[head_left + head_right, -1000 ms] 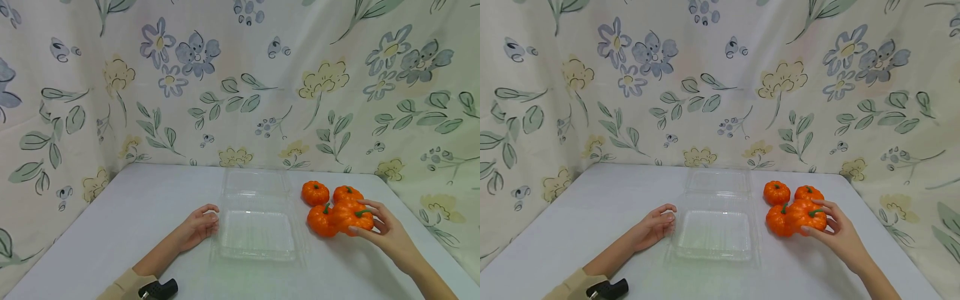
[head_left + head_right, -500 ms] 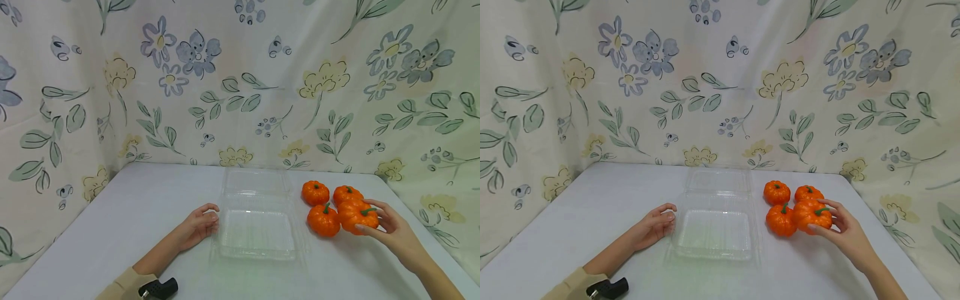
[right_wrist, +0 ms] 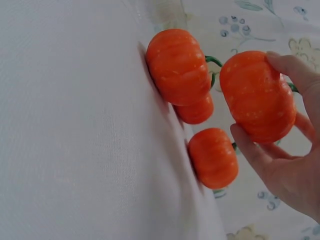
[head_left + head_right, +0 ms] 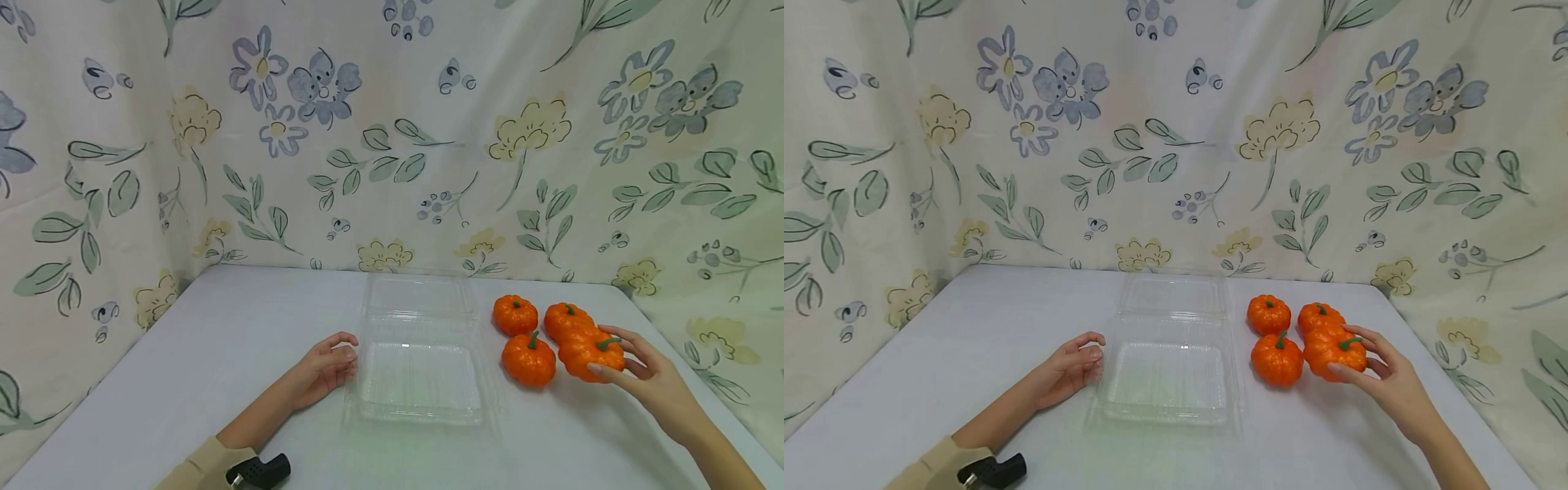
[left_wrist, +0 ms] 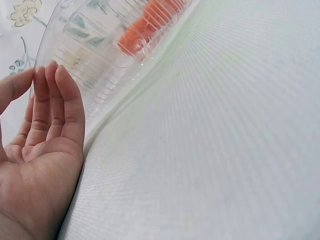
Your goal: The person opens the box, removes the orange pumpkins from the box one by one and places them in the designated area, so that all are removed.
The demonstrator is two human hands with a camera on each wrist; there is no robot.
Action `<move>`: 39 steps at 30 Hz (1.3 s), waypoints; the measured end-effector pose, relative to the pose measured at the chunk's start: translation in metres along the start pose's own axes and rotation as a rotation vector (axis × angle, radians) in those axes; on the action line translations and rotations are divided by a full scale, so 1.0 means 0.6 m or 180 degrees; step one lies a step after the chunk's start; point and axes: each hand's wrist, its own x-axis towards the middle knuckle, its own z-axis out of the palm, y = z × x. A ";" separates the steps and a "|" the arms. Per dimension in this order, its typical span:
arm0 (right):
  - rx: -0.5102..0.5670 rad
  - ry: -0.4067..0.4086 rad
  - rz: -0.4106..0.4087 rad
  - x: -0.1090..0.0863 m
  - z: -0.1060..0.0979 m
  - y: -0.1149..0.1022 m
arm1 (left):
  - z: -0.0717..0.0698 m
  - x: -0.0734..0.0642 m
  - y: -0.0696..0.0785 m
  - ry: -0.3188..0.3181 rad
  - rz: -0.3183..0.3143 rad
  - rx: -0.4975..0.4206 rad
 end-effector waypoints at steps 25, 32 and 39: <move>-0.0244 -0.0119 0.0122 0.007 -0.009 0.030 | 0.001 -0.002 0.002 0.0014 -0.0009 0.0040; -0.0208 -0.0128 0.0099 0.007 -0.004 0.039 | 0.001 -0.002 0.001 0.0015 -0.0013 0.0012; -0.0282 -0.0156 0.0175 0.010 -0.004 0.047 | 0.001 -0.002 0.002 0.0023 -0.0026 0.0011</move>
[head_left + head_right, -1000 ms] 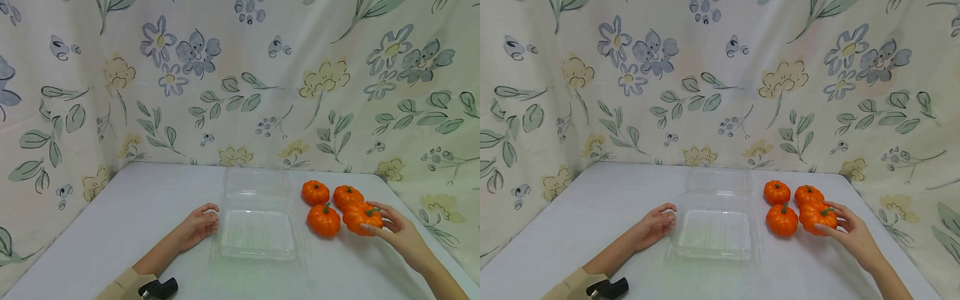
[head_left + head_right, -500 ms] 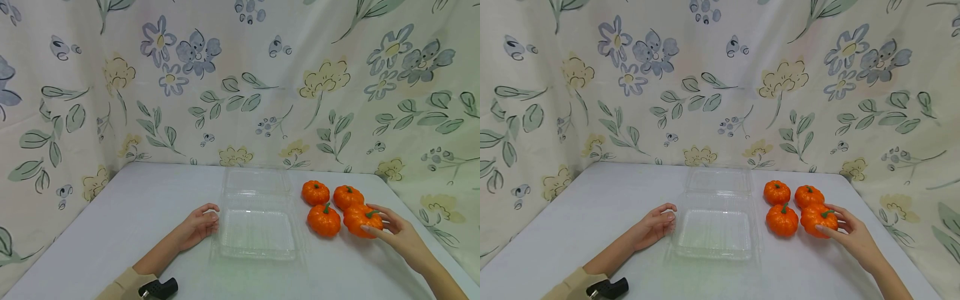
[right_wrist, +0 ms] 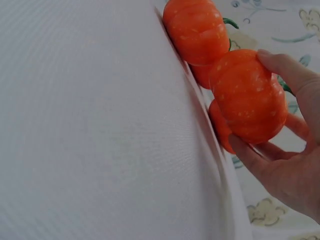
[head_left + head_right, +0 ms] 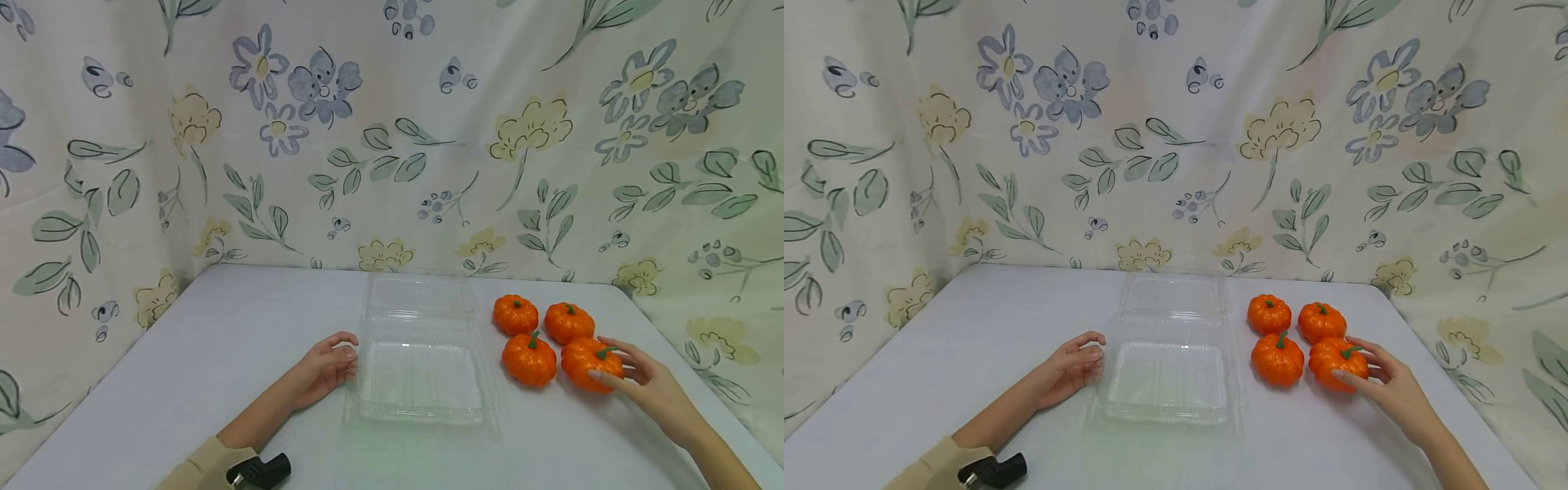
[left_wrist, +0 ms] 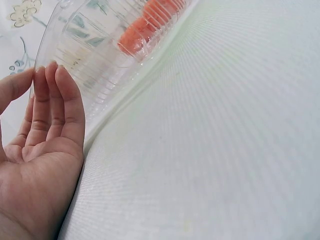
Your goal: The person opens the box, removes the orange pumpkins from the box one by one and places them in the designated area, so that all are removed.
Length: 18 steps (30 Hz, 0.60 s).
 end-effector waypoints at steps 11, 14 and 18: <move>-0.0005 -0.0068 0.0117 0.002 0.003 0.002 | 0.000 0.000 0.000 0.0008 -0.0002 0.0013; -0.0004 -0.0042 0.0118 0.002 0.005 0.003 | 0.001 0.000 0.001 0.0005 -0.0001 0.0008; 0.0022 -0.0057 0.0133 0.003 0.005 0.005 | 0.001 -0.001 0.001 -0.0018 0.0006 -0.0013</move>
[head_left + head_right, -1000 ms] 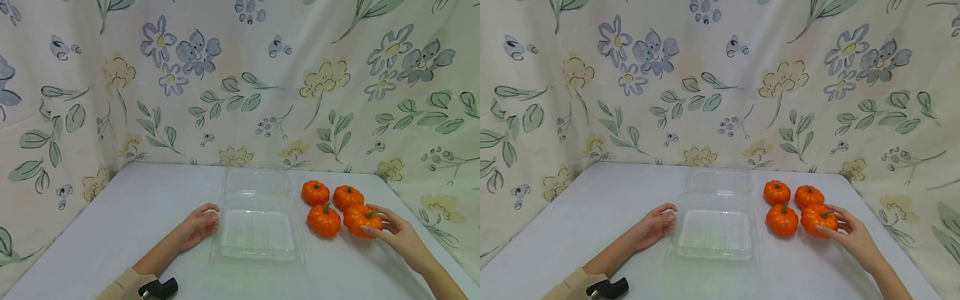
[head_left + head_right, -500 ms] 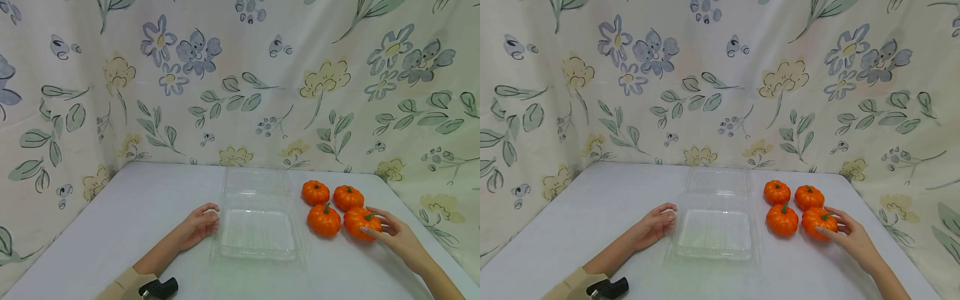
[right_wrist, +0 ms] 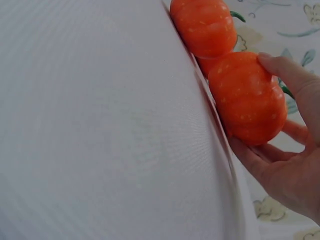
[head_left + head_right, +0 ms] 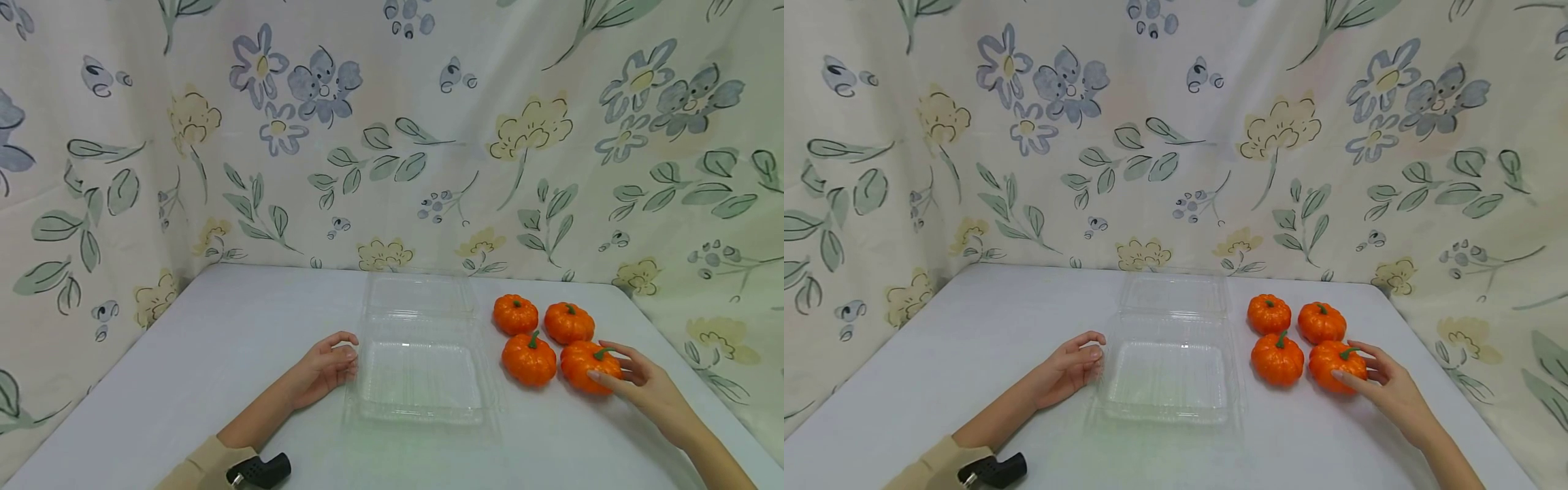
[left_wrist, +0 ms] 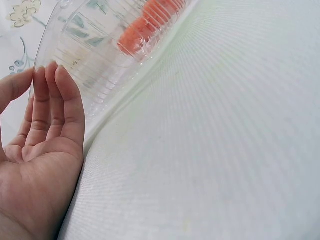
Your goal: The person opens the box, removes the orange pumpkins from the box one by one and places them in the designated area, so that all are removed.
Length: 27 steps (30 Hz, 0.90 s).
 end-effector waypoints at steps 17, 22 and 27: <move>-0.0089 -0.0161 0.0203 0.008 -0.003 0.002 | 0.001 0.000 0.001 -0.0045 0.0048 -0.0035; -0.0031 -0.0187 0.0203 0.008 -0.003 0.004 | 0.001 -0.001 0.001 -0.0053 0.0046 -0.0052; 0.0062 -0.0214 0.0232 0.009 -0.002 0.008 | 0.001 0.000 0.001 -0.0024 0.0023 -0.0035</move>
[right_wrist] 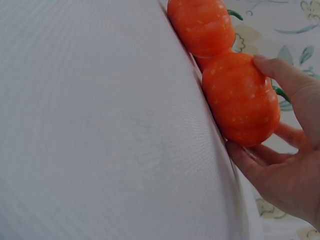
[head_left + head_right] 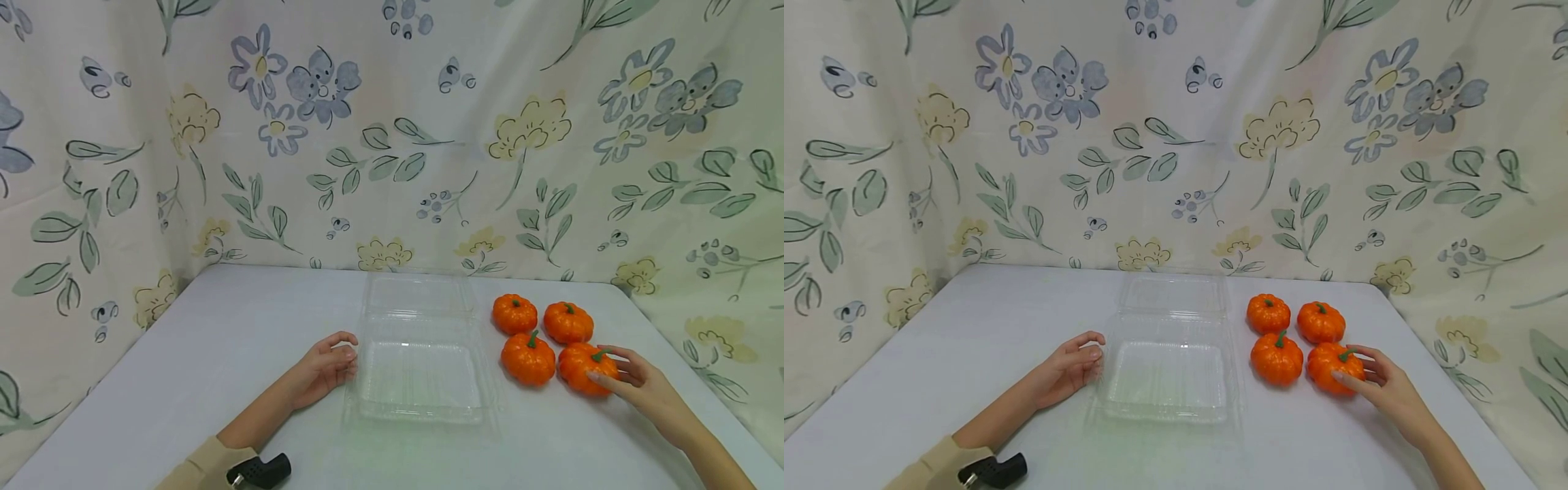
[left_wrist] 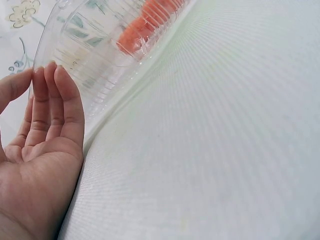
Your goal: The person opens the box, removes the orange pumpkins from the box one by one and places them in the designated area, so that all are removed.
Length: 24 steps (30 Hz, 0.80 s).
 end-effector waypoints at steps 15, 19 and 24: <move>-0.0034 0.0009 -0.0012 -0.001 0.002 0.001 | 0.003 -0.002 0.000 0.0020 -0.0025 0.0000; -0.0007 0.0006 -0.0042 -0.002 0.003 0.000 | 0.004 -0.002 0.001 0.0040 -0.0036 0.0017; -0.0020 -0.0016 -0.0039 -0.003 -0.001 -0.003 | 0.006 -0.002 0.003 0.0030 -0.0046 -0.0001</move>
